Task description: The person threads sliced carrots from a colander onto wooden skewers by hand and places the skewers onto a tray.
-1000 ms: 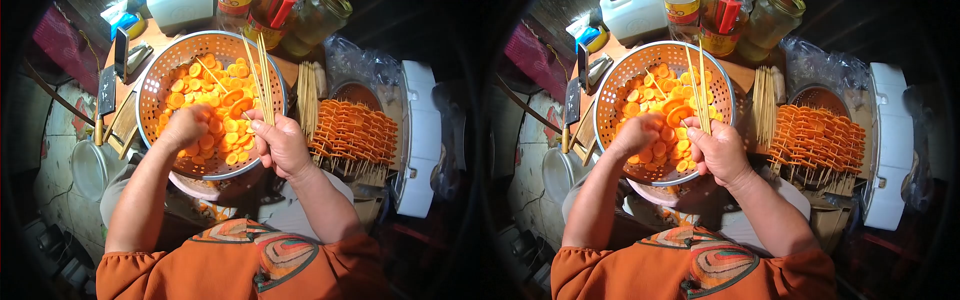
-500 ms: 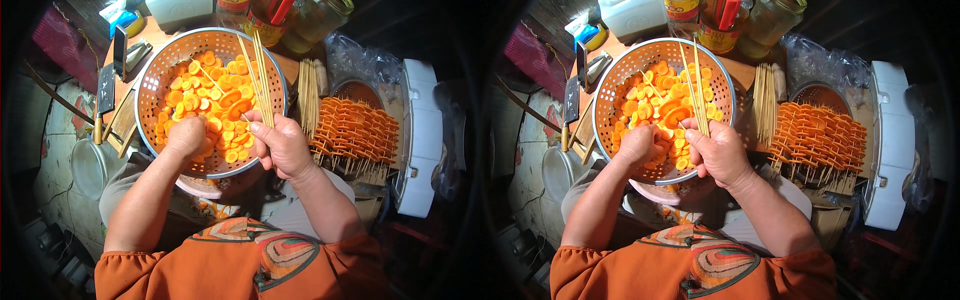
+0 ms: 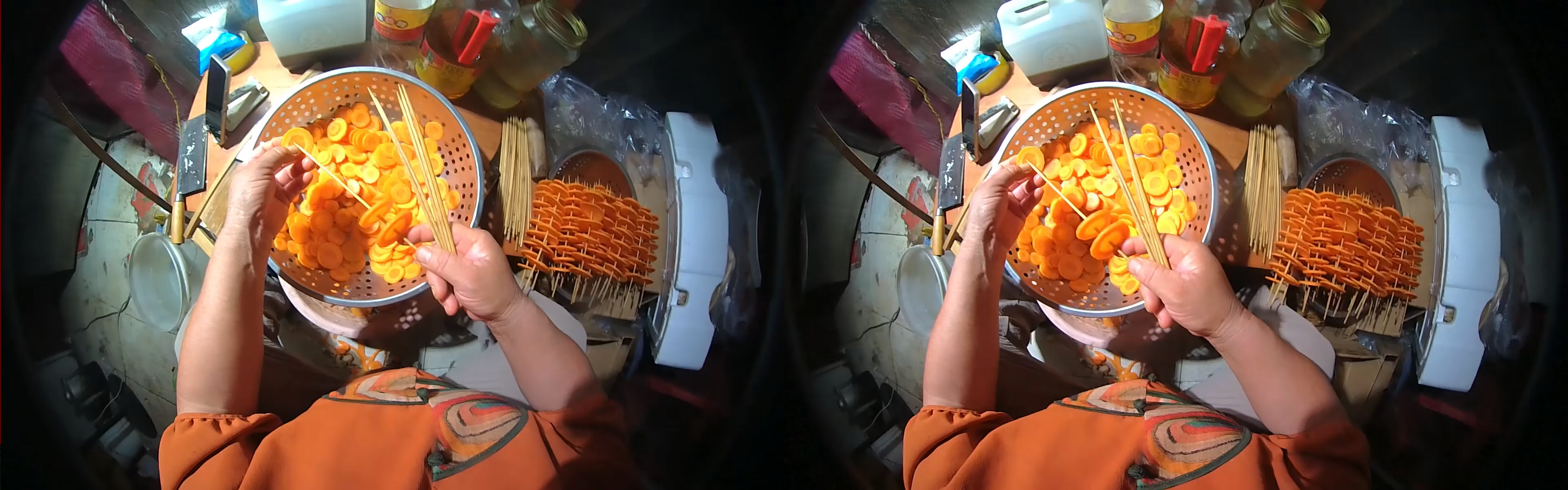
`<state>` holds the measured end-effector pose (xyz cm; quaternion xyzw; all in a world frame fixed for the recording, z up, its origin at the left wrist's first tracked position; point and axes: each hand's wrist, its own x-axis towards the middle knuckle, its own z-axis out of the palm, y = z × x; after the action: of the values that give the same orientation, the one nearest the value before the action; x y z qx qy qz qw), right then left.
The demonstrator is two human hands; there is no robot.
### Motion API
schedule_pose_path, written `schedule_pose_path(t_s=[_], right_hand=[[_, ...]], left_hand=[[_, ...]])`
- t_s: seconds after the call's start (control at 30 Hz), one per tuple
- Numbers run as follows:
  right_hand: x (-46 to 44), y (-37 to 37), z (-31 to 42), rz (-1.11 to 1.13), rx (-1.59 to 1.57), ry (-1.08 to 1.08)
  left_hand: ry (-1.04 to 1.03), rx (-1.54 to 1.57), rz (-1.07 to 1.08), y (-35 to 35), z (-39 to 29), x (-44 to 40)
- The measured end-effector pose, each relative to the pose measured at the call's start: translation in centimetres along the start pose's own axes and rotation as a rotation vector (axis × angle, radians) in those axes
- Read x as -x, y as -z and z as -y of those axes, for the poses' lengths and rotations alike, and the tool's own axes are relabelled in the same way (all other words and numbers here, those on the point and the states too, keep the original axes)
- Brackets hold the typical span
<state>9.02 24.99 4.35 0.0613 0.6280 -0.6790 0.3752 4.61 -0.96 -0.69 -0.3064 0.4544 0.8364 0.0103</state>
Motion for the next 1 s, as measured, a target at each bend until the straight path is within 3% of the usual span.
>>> schedule_pose_path(t_s=[0.37, 0.53, 0.7, 1.0], right_hand=[[0.1, -0.2, -0.1, 0.009, 0.007, -0.005], [0.1, -0.1, -0.4, -0.005, 0.004, 0.005], [-0.4, -0.2, -0.4, -0.053, -0.035, 0.042], [-0.9, -0.3, -0.5, -0.096, -0.092, 0.085]], left_hand=[[-0.057, 0.013, -0.018, 0.5, 0.3, -0.5], [-0.141, -0.156, 0.014, -0.5, 1.0, 0.2], [-0.027, -0.080, 0.267, -2.1, 3.0, 2.1], [0.012, -0.105, 0.208, -3.8, 4.2, 3.8]])
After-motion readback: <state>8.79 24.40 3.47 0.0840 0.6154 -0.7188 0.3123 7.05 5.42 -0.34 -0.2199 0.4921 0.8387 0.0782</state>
